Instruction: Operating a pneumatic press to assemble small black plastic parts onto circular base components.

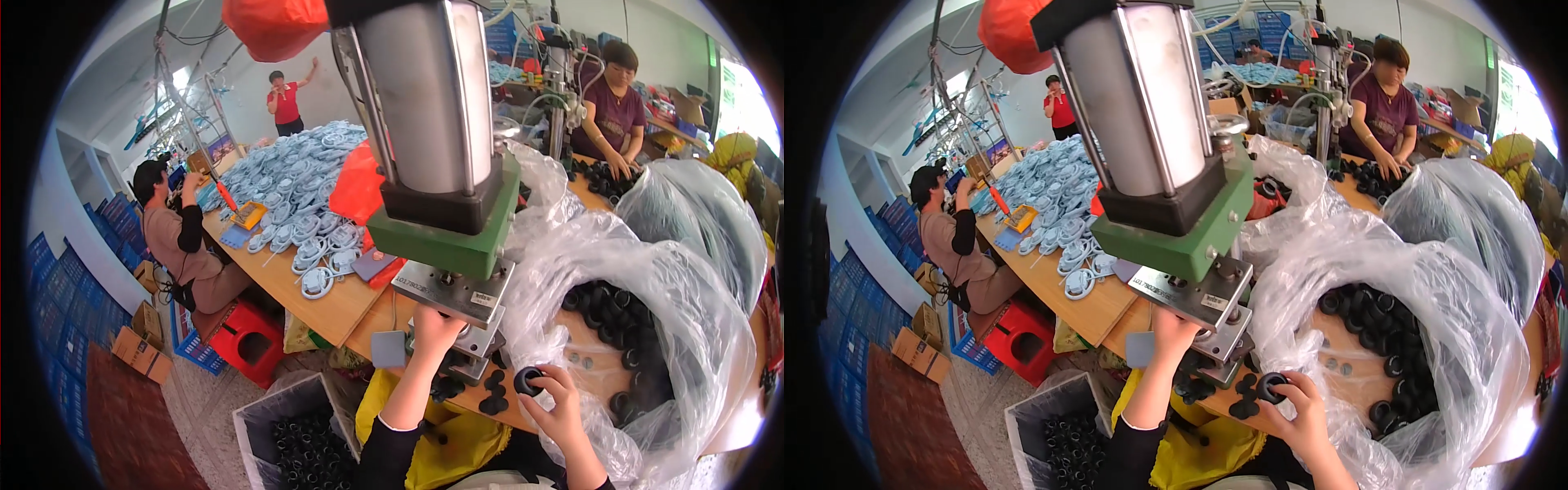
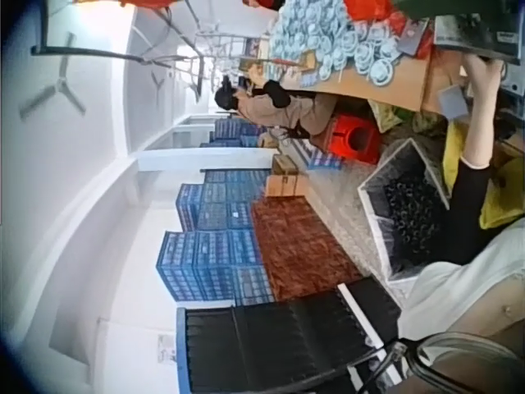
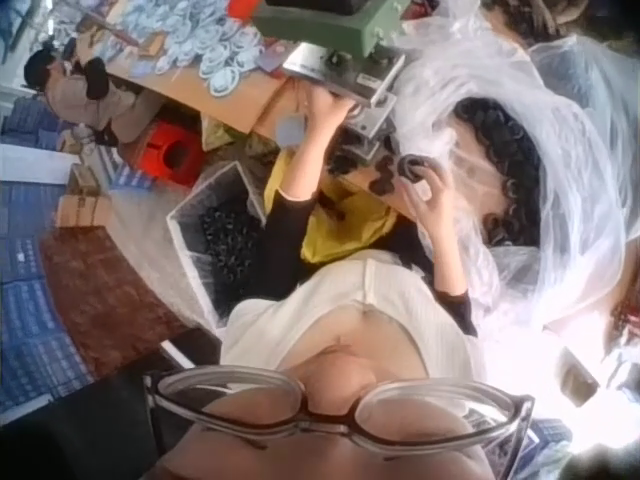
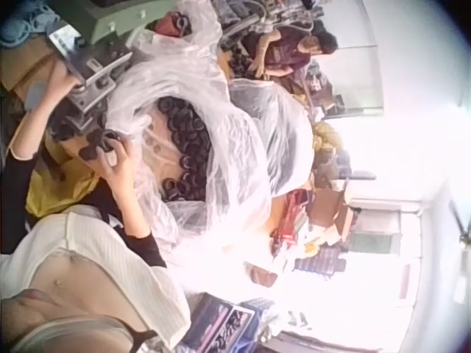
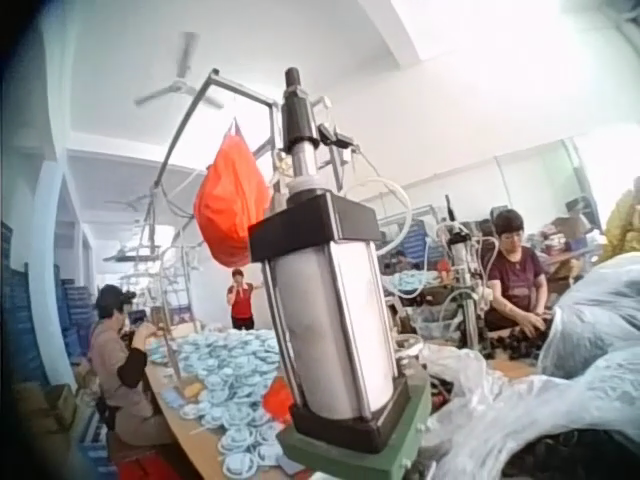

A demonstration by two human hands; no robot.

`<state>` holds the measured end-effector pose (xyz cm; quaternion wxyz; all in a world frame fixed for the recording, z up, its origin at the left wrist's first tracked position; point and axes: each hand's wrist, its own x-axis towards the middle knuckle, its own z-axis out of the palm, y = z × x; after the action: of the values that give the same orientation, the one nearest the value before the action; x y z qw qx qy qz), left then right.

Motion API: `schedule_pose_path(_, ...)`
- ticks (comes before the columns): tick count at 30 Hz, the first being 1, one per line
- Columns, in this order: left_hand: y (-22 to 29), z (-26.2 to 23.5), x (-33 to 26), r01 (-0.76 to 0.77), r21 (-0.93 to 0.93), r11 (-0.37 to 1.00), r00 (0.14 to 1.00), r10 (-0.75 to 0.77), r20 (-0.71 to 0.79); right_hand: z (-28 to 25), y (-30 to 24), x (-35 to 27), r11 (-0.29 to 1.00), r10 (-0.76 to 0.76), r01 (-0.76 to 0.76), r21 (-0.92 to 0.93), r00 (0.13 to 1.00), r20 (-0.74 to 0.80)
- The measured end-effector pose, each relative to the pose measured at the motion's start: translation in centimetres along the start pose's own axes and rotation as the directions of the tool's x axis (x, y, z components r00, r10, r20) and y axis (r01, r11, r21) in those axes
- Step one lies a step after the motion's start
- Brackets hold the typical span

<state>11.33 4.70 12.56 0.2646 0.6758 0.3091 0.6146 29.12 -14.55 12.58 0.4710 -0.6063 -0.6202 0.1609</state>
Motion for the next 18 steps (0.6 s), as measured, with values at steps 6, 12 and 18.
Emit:
schedule_pose_path(6,0.3,-0.7,-6.8,0.143,0.157,0.977,0.949,-0.09,-0.304,2.4,-1.6,1.1,0.977,0.019,-0.018,0.214,1.0,-0.003)
schedule_pose_path(12,-2.5,-14.0,-19.0,0.572,0.302,0.763,0.651,-0.198,-0.732,8.2,-3.2,6.0,0.975,-0.054,0.055,0.215,0.998,-0.012)
schedule_pose_path(18,-5.9,-24.2,-29.2,0.818,0.564,0.117,0.574,-0.082,-0.815,10.7,-2.9,9.4,0.976,-0.095,0.106,0.189,0.993,-0.064)
